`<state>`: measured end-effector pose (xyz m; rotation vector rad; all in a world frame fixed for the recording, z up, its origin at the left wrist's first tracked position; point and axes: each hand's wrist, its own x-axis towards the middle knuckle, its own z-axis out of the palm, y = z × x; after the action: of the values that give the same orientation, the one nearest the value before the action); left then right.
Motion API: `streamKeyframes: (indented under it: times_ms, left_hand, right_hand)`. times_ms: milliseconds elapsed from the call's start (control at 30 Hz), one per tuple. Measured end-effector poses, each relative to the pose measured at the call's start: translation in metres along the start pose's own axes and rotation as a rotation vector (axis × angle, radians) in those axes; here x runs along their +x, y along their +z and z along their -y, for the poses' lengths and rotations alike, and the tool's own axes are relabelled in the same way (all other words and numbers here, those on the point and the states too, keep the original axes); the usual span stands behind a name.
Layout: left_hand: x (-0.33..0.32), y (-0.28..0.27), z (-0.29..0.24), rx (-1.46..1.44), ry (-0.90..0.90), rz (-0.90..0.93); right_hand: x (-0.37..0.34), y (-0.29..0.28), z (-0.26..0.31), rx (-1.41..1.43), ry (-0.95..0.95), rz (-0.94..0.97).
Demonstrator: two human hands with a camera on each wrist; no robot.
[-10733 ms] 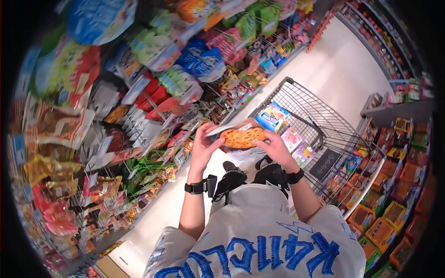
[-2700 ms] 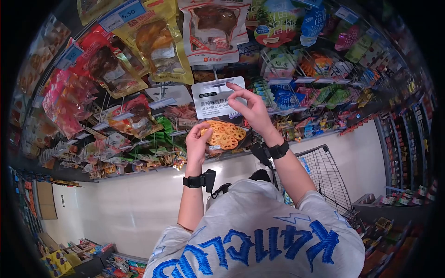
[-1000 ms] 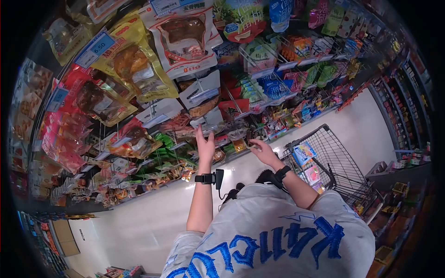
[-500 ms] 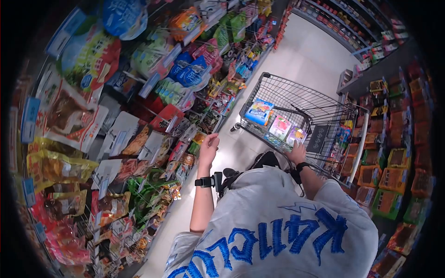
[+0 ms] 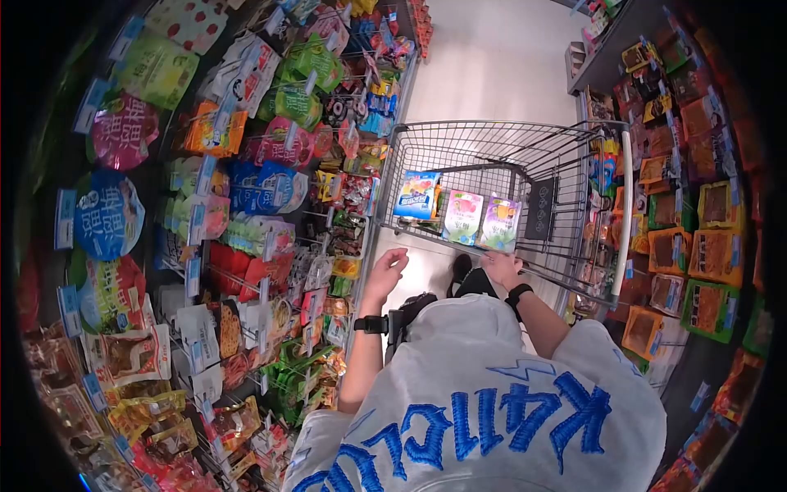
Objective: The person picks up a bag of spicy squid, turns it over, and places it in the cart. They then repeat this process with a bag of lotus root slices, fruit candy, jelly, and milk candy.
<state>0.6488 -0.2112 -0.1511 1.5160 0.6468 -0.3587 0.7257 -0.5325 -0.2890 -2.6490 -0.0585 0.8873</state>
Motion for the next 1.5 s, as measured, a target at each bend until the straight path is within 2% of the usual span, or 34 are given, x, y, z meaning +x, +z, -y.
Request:
streamKeyframes:
  times_ms: [67, 200, 300, 333, 367, 433, 467, 533, 633, 800, 900, 967, 1067, 1100, 1167, 1267, 1333, 1433, 1500]
  left_hand:
    - [0.011, 0.022, -0.009, 0.041, -0.079, 0.057]
    - [0.041, 0.059, -0.025, 0.115, -0.125, 0.164]
    - [0.061, 0.083, -0.036, 0.174, -0.116, 0.196]
    - [0.068, 0.089, -0.040, 0.292, -0.044, 0.216]
    - [0.072, 0.096, -0.043, 0.564, -0.030, 0.205]
    - [0.100, 0.093, -0.004, 0.875, 0.227, 0.306]
    - [0.106, 0.095, -0.002, 0.882, 0.223, 0.320]
    - [0.123, 0.099, -0.002, 1.144, 0.020, 0.515]
    - [0.138, 0.100, 0.011, 1.308, -0.078, 0.599]
    - [0.158, 0.102, 0.006, 1.356, -0.069, 0.653]
    - [0.174, 0.096, -0.012, 1.264, -0.105, 0.719]
    - [0.186, 0.095, -0.020, 1.405, -0.064, 0.751]
    - [0.198, 0.096, -0.041, 1.506, -0.047, 0.796]
    - [0.209, 0.098, -0.038, 1.518, -0.051, 0.792]
    - [0.216, 0.095, -0.057, 1.379, -0.063, 0.788]
    - [0.234, 0.093, -0.064, 1.376, -0.028, 0.779]
    - [0.244, 0.086, -0.064, 1.247, 0.095, 0.789]
    - [0.258, 0.078, -0.087, 1.125, 0.011, 0.873]
    - [0.272, 0.074, -0.090, 1.065, -0.017, 0.852]
  right_hand:
    - [0.008, 0.002, -0.008, 0.109, -0.054, 0.055]
    - [-0.004, -0.031, 0.006, 0.149, -0.026, 0.145]
    - [0.000, -0.030, 0.005, 0.170, -0.011, 0.137]
    - [0.000, -0.031, 0.006, 0.174, -0.014, 0.116]
    - [0.001, -0.032, 0.007, 0.188, -0.004, 0.112]
    - [0.000, -0.026, 0.005, 0.225, -0.035, 0.049]
    - [0.002, -0.018, 0.005, 0.228, -0.035, -0.036]
    - [0.004, -0.021, 0.008, 0.232, -0.019, -0.045]
    - [0.006, -0.026, 0.013, 0.242, -0.006, -0.057]
    - [0.021, -0.038, 0.021, 0.175, 0.045, -0.089]
    - [0.034, -0.051, 0.023, 0.168, 0.057, -0.084]
    - [0.048, -0.060, 0.025, 0.139, 0.076, -0.096]
    - [0.064, -0.084, 0.029, 0.095, 0.139, 0.012]
    - [0.071, -0.087, 0.028, 0.088, 0.137, -0.021]
    - [0.073, -0.104, 0.037, 0.133, 0.120, -0.073]
    - [0.093, -0.107, 0.033, 0.165, 0.174, -0.105]
    - [0.104, -0.115, 0.038, 0.141, 0.213, -0.118]
    - [0.118, -0.121, 0.038, 0.132, 0.266, -0.141]
    - [0.123, -0.124, 0.039, 0.093, 0.276, -0.150]
